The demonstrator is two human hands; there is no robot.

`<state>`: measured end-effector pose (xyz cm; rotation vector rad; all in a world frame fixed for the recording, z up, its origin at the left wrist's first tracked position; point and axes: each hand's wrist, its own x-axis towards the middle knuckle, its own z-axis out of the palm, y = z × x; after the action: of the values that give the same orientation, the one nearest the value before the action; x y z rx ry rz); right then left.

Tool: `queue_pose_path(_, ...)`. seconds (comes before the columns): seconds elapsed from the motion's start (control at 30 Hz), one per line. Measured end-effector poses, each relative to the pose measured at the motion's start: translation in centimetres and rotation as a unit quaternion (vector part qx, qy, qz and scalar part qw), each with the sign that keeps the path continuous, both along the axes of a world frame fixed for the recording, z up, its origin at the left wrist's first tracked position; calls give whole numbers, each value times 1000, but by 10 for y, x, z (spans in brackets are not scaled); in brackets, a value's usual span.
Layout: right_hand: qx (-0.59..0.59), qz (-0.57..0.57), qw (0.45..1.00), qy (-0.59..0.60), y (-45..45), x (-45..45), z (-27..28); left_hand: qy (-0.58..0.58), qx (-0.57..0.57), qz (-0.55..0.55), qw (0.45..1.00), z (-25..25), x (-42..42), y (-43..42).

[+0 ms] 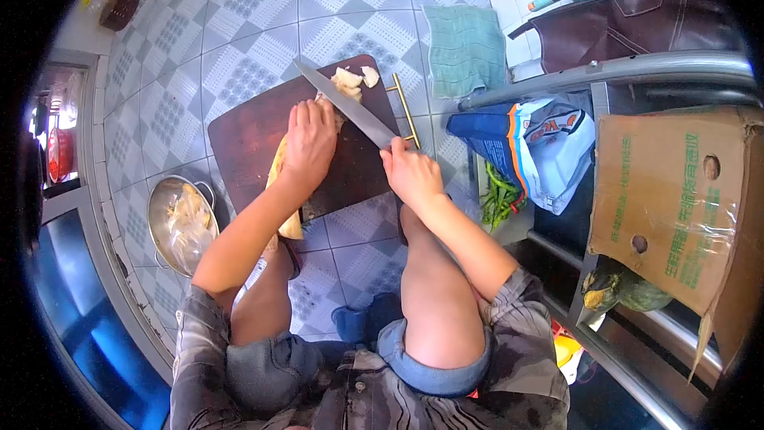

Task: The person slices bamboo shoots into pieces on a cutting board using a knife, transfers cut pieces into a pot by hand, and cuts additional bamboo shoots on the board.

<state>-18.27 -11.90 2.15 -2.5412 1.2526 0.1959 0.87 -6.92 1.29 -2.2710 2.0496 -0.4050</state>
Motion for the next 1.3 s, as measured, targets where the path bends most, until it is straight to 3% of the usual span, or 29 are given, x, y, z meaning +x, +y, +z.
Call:
queue_pose_path(0.03,1,-2,1000,0,0,1,0,79,-49,32,995,7,-4,-1)
queue_pose_path(0.07,1,-4,1000,-10,0,1,-1,79,-46,31,995,13,-5,-3)
queue_pose_path(0.13,3,-6,1000,-18,2,-1,-1,192,52,110,974,22,-7,-5)
queue_pose_path(0.2,7,2,1000,-23,0,0,3,200,54,119,971,13,1,-11)
queue_pose_path(0.27,12,8,1000,-14,-5,-1,9,250,161,177,938,11,5,-15)
queue_pose_path(0.5,15,58,998,-14,-21,24,20,37,184,140,972,-1,-12,-4)
queue_pose_path(0.63,2,95,994,-47,-29,72,8,37,212,128,968,3,-6,1)
queue_pose_path(0.73,-5,111,990,-83,-24,59,3,49,223,139,964,4,1,7)
queue_pose_path(0.9,-33,73,997,4,2,-3,1,54,249,119,960,6,-1,15)
queue_pose_path(1.13,-59,101,991,-57,-12,71,-11,51,251,113,960,-1,-10,16)
queue_pose_path(1.3,-65,86,993,-56,1,28,-6,71,246,140,956,2,-8,17)
